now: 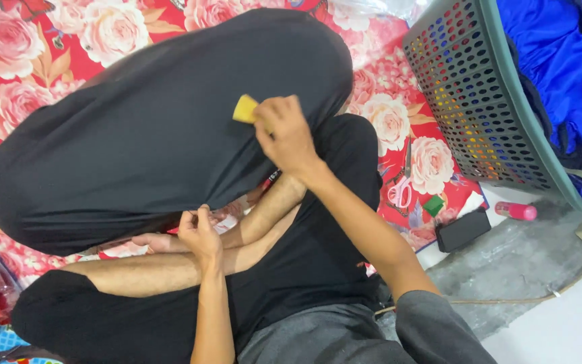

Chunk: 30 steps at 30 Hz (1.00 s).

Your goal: The person fits a black fabric cover onto a motorcycle seat, trims it with scissors, and cleans the surface with a sponge.

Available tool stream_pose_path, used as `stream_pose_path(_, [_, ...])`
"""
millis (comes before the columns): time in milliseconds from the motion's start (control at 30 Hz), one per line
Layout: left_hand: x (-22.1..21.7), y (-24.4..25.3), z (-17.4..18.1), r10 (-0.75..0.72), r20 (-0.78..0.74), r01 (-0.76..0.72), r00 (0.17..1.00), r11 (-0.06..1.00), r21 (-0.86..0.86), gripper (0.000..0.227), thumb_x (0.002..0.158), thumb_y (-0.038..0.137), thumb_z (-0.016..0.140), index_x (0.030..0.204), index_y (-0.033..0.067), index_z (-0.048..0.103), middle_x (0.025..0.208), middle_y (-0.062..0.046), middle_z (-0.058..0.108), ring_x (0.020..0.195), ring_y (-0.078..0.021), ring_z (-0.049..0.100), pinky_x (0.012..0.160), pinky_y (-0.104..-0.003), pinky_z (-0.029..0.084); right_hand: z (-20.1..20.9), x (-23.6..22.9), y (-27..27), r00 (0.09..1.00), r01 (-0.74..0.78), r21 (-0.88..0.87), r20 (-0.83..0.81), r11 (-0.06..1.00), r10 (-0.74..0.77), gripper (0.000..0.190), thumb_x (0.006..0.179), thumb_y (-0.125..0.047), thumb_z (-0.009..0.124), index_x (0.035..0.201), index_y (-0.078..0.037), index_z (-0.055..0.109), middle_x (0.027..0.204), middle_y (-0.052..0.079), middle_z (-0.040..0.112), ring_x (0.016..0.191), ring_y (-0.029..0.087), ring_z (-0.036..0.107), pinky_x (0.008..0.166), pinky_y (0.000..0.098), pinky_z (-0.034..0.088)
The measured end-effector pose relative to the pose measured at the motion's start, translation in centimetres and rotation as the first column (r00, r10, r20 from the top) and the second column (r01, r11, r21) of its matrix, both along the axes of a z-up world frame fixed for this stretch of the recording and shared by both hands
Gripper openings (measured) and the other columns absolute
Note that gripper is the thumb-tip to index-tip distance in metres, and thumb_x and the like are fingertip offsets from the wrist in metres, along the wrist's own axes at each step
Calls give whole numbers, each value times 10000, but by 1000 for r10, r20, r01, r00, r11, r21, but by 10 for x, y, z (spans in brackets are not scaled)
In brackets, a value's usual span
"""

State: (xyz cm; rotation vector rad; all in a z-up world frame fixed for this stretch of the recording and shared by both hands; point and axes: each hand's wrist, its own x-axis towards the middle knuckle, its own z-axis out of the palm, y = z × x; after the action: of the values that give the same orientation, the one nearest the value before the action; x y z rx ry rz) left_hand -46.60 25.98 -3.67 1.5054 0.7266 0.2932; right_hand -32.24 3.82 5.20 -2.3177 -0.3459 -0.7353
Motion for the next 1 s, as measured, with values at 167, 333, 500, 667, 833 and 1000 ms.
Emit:
stream_pose_path(167, [0, -1, 1, 7, -4, -7, 1000, 1000, 5, 222, 878, 54, 684, 688, 28, 572, 595, -141, 609, 519, -199, 690, 547, -277, 588, -15, 11, 1, 998, 17, -291, 60, 957, 1, 114, 974, -190, 574, 986, -146, 678, 1021, 23, 560, 933, 237, 537, 765, 351, 492])
stream_pose_path(333, [-1, 0, -10, 62, 1, -62, 998, 997, -44, 205, 845, 6, 699, 675, -14, 586, 572, -199, 590, 492, -256, 691, 539, -350, 623, -37, 38, -75, 979, 125, -391, -104, 912, -178, 98, 861, -106, 658, 952, -129, 632, 966, 68, 524, 909, 301, 528, 808, 378, 476])
stream_pose_path(500, [-2, -2, 29, -120, -31, 120, 992, 993, -13, 179, 962, 81, 602, 794, 33, 561, 649, -91, 664, 595, -160, 670, 660, -225, 526, -66, 72, -168, 830, 350, -257, -362, 901, -425, 106, 874, -47, 616, 961, -6, 661, 976, 228, 650, 858, 411, 630, 776, 496, 524])
stream_pose_path(667, [0, -2, 28, -99, -57, 101, 994, 994, 31, 199, 937, 101, 622, 759, 27, 573, 633, -83, 647, 582, -154, 639, 674, -241, 514, -32, 69, -137, 902, 377, -195, -144, 905, -407, 156, 869, -35, 670, 1016, -33, 619, 933, 174, 617, 888, 364, 597, 797, 462, 491])
stream_pose_path(833, [-1, -1, 24, -110, -7, 111, 994, 993, 44, 211, 944, 73, 626, 747, 30, 565, 623, -84, 651, 571, -150, 631, 655, -228, 509, 25, 37, -45, 956, -291, -167, -13, 942, 293, 277, 835, 35, 746, 1098, -33, 689, 1095, 122, 610, 946, 301, 606, 828, 378, 517])
stream_pose_path(1000, [-1, -1, 26, -111, -23, 112, 994, 993, 39, 208, 944, 74, 626, 748, 35, 569, 614, -74, 643, 569, -144, 633, 648, -224, 508, -14, 77, -85, 992, -104, -131, -88, 986, 93, 145, 881, -3, 617, 1020, -8, 658, 1014, 156, 590, 917, 331, 558, 833, 416, 476])
